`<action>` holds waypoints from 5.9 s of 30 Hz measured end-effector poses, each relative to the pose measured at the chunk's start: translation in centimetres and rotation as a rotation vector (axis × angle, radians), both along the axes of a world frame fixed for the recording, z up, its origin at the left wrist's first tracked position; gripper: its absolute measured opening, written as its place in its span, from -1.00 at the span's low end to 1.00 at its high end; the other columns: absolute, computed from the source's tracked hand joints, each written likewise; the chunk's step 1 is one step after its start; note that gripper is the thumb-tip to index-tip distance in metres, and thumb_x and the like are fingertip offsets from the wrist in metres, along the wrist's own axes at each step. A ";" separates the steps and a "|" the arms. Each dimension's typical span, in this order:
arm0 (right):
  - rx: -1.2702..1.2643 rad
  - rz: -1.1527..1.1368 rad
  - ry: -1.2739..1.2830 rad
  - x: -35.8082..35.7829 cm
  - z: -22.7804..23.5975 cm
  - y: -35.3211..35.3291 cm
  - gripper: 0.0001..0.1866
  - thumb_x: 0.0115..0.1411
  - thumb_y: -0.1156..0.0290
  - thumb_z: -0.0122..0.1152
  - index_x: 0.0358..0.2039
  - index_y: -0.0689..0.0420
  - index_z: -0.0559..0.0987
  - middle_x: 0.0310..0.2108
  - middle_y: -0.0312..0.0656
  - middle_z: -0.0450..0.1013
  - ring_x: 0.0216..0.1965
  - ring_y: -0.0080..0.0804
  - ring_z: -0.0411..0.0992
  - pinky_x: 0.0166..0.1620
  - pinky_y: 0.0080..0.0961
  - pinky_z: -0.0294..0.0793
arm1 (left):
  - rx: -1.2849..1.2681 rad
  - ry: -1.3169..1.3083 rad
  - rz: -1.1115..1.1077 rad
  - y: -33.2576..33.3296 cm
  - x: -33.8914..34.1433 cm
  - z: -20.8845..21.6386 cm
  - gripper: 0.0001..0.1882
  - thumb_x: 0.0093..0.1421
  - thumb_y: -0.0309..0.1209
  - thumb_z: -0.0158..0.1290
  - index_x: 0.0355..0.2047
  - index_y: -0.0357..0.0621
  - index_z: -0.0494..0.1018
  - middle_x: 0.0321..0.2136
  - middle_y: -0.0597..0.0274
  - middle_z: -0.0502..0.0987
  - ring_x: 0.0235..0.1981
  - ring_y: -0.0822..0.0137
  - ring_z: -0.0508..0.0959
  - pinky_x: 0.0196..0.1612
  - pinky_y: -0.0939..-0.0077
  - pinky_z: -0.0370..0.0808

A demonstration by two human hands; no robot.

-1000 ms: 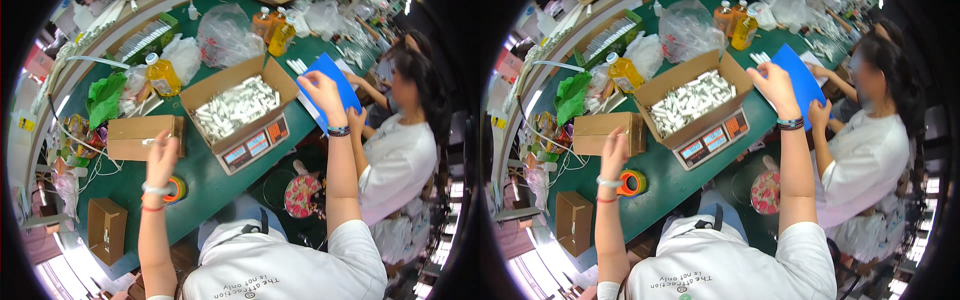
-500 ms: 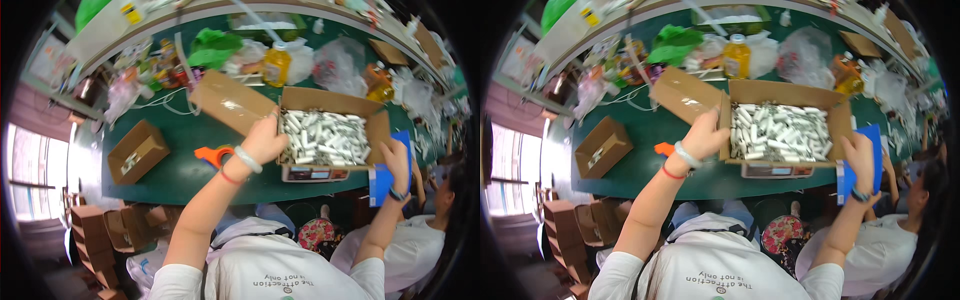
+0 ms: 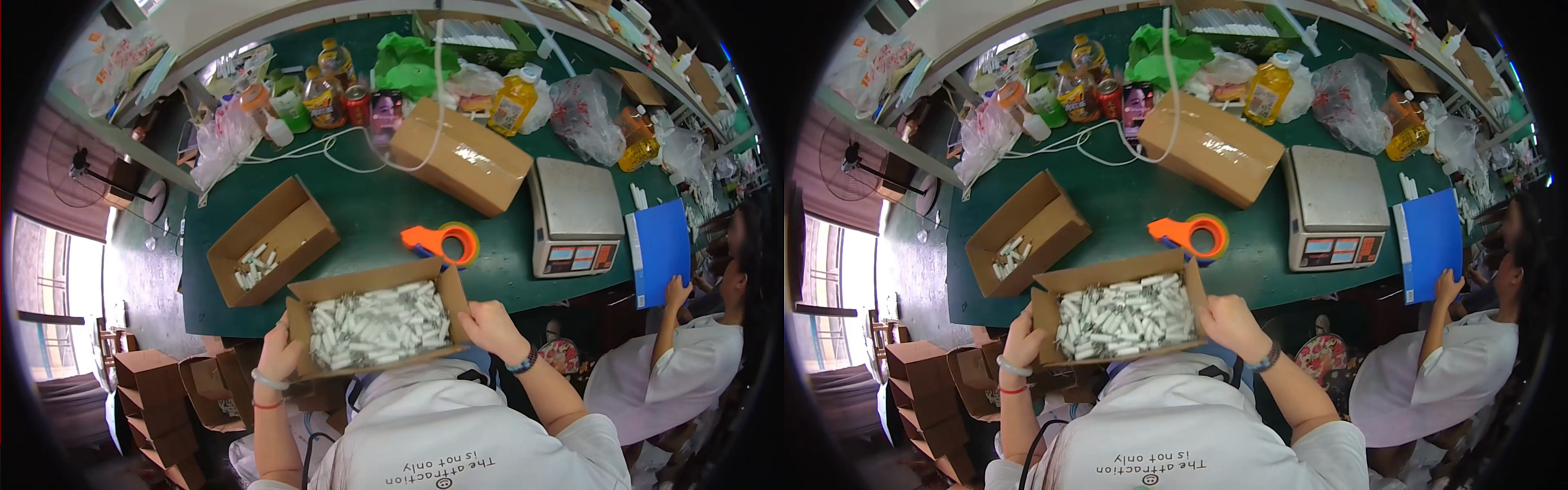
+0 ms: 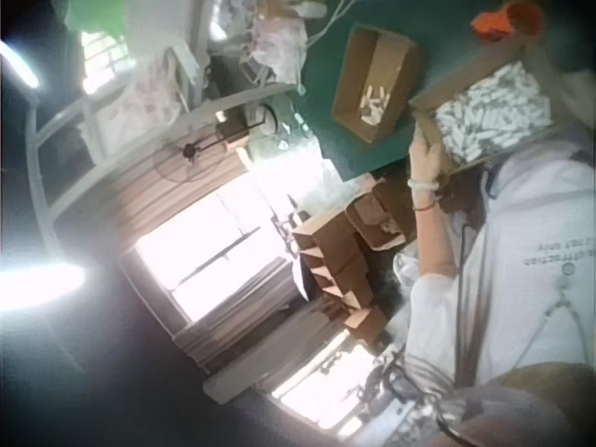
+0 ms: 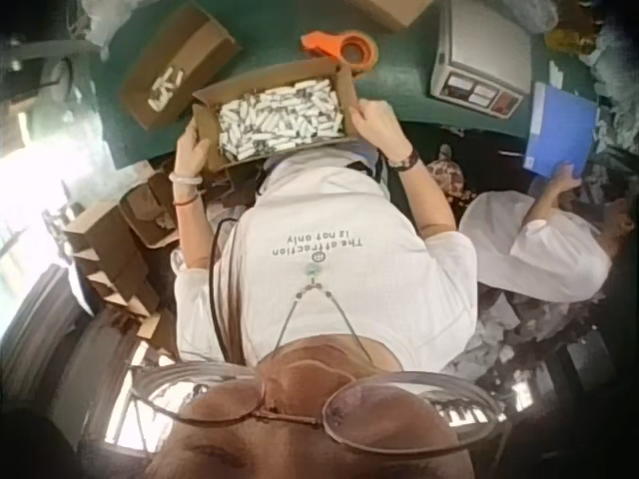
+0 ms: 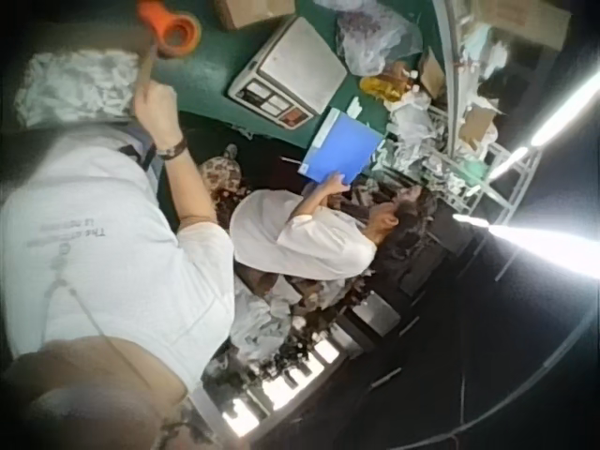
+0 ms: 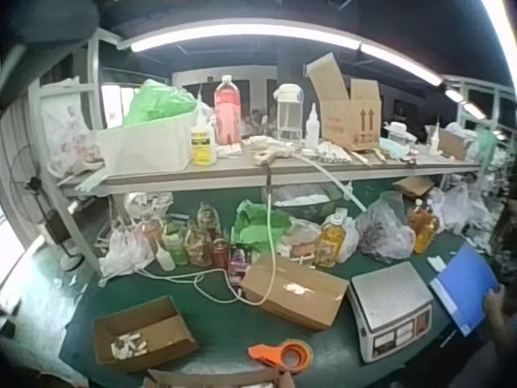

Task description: The person packs small components into cardboard boxes, then seals each box shut with a tape dispenser, weighs it on a scale, and stacks the finished boxes.

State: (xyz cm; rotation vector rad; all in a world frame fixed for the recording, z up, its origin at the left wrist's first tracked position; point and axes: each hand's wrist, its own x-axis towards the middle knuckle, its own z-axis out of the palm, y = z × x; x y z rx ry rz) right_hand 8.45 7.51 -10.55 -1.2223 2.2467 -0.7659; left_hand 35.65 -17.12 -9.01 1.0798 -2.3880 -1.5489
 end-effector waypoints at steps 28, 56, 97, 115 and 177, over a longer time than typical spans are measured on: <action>0.036 0.437 0.081 3.4 -2.8 -6.6 -0.38 -0.06 0.32 0.27 0.05 0.07 0.30 0.18 0.07 0.03 0.21 0.01 0.01 0.20 -0.26 0.09 | -0.572 -0.394 -0.791 -1.7 -4.3 -3.4 -0.51 -0.13 -0.24 0.21 -0.18 -0.16 0.38 -0.13 -0.04 0.31 -0.02 0.00 0.32 -0.03 0.19 0.33; 0.275 0.566 0.312 5.8 -8.1 -9.7 -0.28 0.16 0.04 -0.01 0.22 0.12 0.02 0.28 -0.05 -0.18 0.28 -0.08 -0.14 0.20 0.03 -0.03 | -0.462 -0.347 -0.729 -0.6 -4.3 -7.4 -0.20 0.09 -0.21 0.04 0.21 -0.31 -0.07 0.23 -0.20 -0.13 0.25 -0.05 -0.04 0.26 0.30 -0.02; -0.165 0.349 0.037 2.2 -2.1 -7.3 -0.64 0.09 0.32 0.12 -0.09 0.15 0.41 0.09 -0.01 0.19 -0.18 -0.09 0.40 -0.13 -0.36 0.42 | -0.234 -0.265 -0.921 -2.2 -5.4 -6.7 -0.86 -0.05 -0.40 0.12 -0.52 -0.21 0.48 -0.35 0.06 0.42 -0.24 0.10 0.44 -0.16 0.33 0.39; -0.015 0.434 0.036 3.5 -3.7 -5.9 -0.66 -0.08 0.53 0.19 -0.24 0.17 0.38 -0.29 -0.09 0.35 -0.25 -0.12 0.38 -0.22 -0.32 0.41 | -0.501 -0.324 -0.880 -2.0 -2.3 -6.2 -0.71 -0.24 -0.54 0.18 -0.42 -0.24 0.43 -0.55 0.05 0.48 -0.37 0.02 0.52 -0.23 0.27 0.46; -0.100 0.601 0.302 5.0 -9.6 -11.6 -0.43 0.08 0.25 0.11 0.04 0.30 0.26 0.09 0.02 0.20 0.12 -0.13 0.17 0.14 -0.32 0.17 | -0.573 -0.495 -0.678 -0.2 -3.8 -8.2 -0.21 0.08 -0.23 0.05 0.18 -0.36 -0.06 0.22 -0.21 -0.10 0.26 -0.05 -0.08 0.23 0.30 0.07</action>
